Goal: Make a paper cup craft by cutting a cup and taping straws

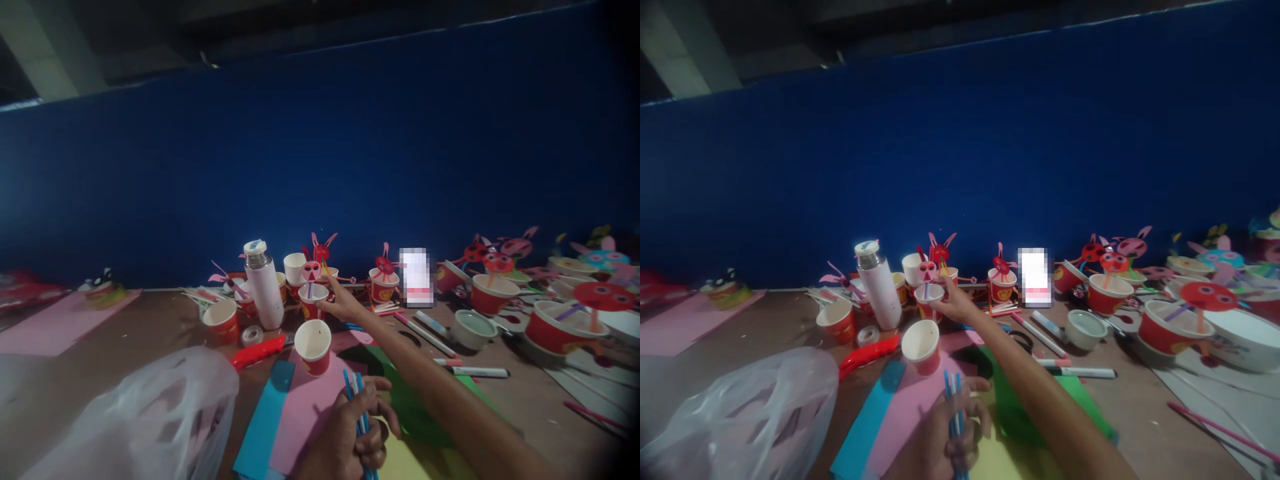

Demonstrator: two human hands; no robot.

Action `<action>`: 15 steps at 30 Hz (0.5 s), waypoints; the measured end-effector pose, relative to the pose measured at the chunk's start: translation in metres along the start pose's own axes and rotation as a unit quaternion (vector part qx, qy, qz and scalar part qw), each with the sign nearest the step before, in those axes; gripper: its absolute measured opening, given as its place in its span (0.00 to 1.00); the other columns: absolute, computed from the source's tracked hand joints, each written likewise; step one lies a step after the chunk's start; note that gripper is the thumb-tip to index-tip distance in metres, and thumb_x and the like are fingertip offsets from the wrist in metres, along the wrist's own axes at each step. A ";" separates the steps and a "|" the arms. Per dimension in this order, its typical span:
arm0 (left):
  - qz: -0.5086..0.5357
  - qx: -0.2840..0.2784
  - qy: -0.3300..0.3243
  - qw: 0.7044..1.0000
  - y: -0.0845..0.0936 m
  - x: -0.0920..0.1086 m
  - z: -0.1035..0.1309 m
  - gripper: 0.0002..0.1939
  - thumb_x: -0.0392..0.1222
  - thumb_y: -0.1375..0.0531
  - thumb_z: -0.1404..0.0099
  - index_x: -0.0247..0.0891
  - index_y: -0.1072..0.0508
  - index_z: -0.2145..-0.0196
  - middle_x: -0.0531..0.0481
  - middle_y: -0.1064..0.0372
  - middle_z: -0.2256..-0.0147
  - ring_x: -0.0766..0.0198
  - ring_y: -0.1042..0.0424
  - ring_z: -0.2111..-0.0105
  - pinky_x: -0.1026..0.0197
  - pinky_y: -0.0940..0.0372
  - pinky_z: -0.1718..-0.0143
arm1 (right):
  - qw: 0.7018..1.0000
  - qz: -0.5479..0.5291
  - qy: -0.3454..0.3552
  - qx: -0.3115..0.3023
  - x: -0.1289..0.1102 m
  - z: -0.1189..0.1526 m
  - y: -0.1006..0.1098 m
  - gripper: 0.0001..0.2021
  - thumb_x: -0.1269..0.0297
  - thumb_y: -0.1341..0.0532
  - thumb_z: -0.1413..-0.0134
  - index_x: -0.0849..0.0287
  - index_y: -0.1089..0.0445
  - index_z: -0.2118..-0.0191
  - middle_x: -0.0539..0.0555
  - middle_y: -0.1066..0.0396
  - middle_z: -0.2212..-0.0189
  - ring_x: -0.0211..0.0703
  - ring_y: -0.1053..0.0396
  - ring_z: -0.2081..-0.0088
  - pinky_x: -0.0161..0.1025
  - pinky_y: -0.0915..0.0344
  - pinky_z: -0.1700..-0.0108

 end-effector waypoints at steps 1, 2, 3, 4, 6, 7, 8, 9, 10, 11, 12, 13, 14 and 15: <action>0.000 -0.002 0.001 1.000 0.000 0.000 0.000 0.15 0.47 0.49 0.38 0.35 0.39 0.57 0.51 0.33 0.78 0.78 0.58 0.90 0.68 0.65 0.87 | 1.000 -0.001 -0.001 -0.004 0.000 0.000 -0.002 0.29 0.64 0.38 0.55 0.56 0.48 0.46 0.58 0.38 0.51 0.45 0.34 0.56 0.42 0.38 0.56; -0.001 -0.004 0.001 1.000 0.000 0.000 0.000 0.15 0.46 0.49 0.37 0.35 0.39 0.56 0.51 0.33 0.78 0.78 0.58 0.90 0.68 0.65 0.87 | 1.000 -0.003 -0.001 -0.007 0.000 0.000 -0.003 0.29 0.64 0.39 0.55 0.56 0.48 0.46 0.57 0.37 0.52 0.44 0.34 0.56 0.42 0.38 0.56; 0.000 -0.005 0.001 1.000 0.000 0.000 0.000 0.15 0.46 0.50 0.37 0.35 0.39 0.56 0.51 0.33 0.78 0.78 0.58 0.90 0.68 0.65 0.87 | 1.000 -0.004 -0.001 -0.009 0.000 -0.001 -0.004 0.29 0.65 0.39 0.55 0.56 0.48 0.46 0.57 0.37 0.52 0.44 0.34 0.56 0.41 0.38 0.56; 0.001 -0.005 0.000 1.000 0.000 0.000 0.000 0.15 0.46 0.50 0.37 0.35 0.39 0.56 0.51 0.33 0.78 0.78 0.58 0.90 0.68 0.64 0.87 | 1.000 -0.005 0.000 -0.011 0.000 -0.001 -0.005 0.29 0.65 0.39 0.55 0.57 0.49 0.46 0.57 0.37 0.53 0.44 0.34 0.56 0.41 0.38 0.56; 0.003 -0.005 -0.002 1.000 0.001 0.001 -0.001 0.15 0.47 0.50 0.37 0.35 0.39 0.57 0.50 0.32 0.78 0.78 0.58 0.90 0.68 0.64 0.87 | 1.000 -0.005 0.002 -0.013 0.000 -0.002 -0.007 0.28 0.66 0.40 0.54 0.57 0.49 0.46 0.57 0.37 0.53 0.43 0.34 0.56 0.41 0.38 0.55; 0.004 -0.005 -0.003 1.000 0.002 0.001 -0.002 0.15 0.47 0.50 0.37 0.35 0.38 0.57 0.50 0.32 0.77 0.78 0.58 0.90 0.68 0.64 0.87 | 1.000 -0.005 0.002 -0.014 -0.001 -0.002 -0.008 0.28 0.66 0.40 0.54 0.57 0.49 0.46 0.57 0.37 0.53 0.43 0.34 0.56 0.41 0.38 0.55; 0.004 -0.004 -0.004 1.000 0.002 0.001 -0.002 0.15 0.47 0.50 0.37 0.35 0.38 0.57 0.49 0.31 0.77 0.79 0.58 0.90 0.68 0.64 0.87 | 1.000 -0.004 0.001 -0.015 -0.001 -0.002 -0.008 0.28 0.66 0.40 0.54 0.57 0.49 0.46 0.57 0.37 0.53 0.43 0.34 0.56 0.42 0.38 0.55; 0.004 -0.005 -0.004 1.000 0.003 0.001 -0.003 0.15 0.47 0.50 0.37 0.35 0.38 0.57 0.49 0.31 0.77 0.79 0.59 0.90 0.68 0.64 0.87 | 1.000 -0.003 0.000 -0.016 -0.001 -0.002 -0.008 0.28 0.66 0.40 0.53 0.57 0.49 0.45 0.57 0.37 0.53 0.44 0.34 0.56 0.42 0.38 0.55; 0.003 -0.006 -0.004 1.000 0.003 0.001 -0.003 0.15 0.47 0.50 0.37 0.35 0.38 0.57 0.49 0.31 0.77 0.79 0.59 0.90 0.68 0.64 0.87 | 1.000 -0.001 -0.002 -0.016 0.000 -0.002 -0.008 0.28 0.65 0.41 0.53 0.57 0.49 0.45 0.57 0.37 0.53 0.44 0.34 0.56 0.42 0.38 0.55; 0.003 -0.007 -0.004 1.000 0.004 0.001 -0.003 0.15 0.47 0.50 0.37 0.35 0.38 0.57 0.49 0.31 0.77 0.79 0.59 0.90 0.68 0.65 0.87 | 1.000 0.002 -0.004 -0.015 0.000 -0.002 -0.008 0.28 0.65 0.41 0.53 0.57 0.50 0.45 0.57 0.37 0.53 0.44 0.34 0.57 0.42 0.38 0.55; 0.003 -0.009 -0.004 1.000 0.004 0.001 -0.003 0.15 0.46 0.50 0.37 0.35 0.38 0.57 0.50 0.31 0.77 0.79 0.58 0.90 0.68 0.65 0.87 | 1.000 0.005 -0.005 -0.015 0.001 -0.001 -0.008 0.29 0.65 0.41 0.53 0.56 0.50 0.45 0.57 0.37 0.53 0.44 0.34 0.57 0.42 0.38 0.56; 0.004 -0.011 -0.005 1.000 0.003 0.001 -0.003 0.14 0.46 0.49 0.38 0.35 0.38 0.57 0.50 0.32 0.77 0.79 0.58 0.91 0.68 0.65 0.87 | 1.000 0.008 -0.007 -0.015 0.001 0.000 -0.007 0.29 0.64 0.40 0.53 0.56 0.50 0.45 0.56 0.36 0.53 0.44 0.34 0.57 0.42 0.37 0.56; 0.006 -0.013 -0.005 1.000 0.003 0.001 -0.003 0.14 0.46 0.49 0.38 0.35 0.38 0.57 0.51 0.32 0.77 0.79 0.58 0.91 0.68 0.65 0.87 | 1.000 0.012 -0.009 -0.015 0.002 0.000 -0.007 0.29 0.64 0.40 0.53 0.55 0.50 0.44 0.56 0.36 0.53 0.44 0.34 0.57 0.41 0.37 0.57; 0.008 -0.014 -0.005 1.000 0.003 0.001 -0.003 0.14 0.46 0.49 0.38 0.35 0.38 0.57 0.51 0.32 0.77 0.79 0.58 0.91 0.68 0.65 0.87 | 1.000 0.015 -0.011 -0.016 0.003 0.001 -0.007 0.30 0.64 0.40 0.54 0.55 0.50 0.44 0.56 0.36 0.53 0.44 0.34 0.57 0.41 0.37 0.57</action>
Point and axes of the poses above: each hand's wrist, its own z-axis away from the middle knuckle, its own y-axis out of the back of the hand, x = y × z, the point moved 8 cm from there along -z, towards the middle knuckle
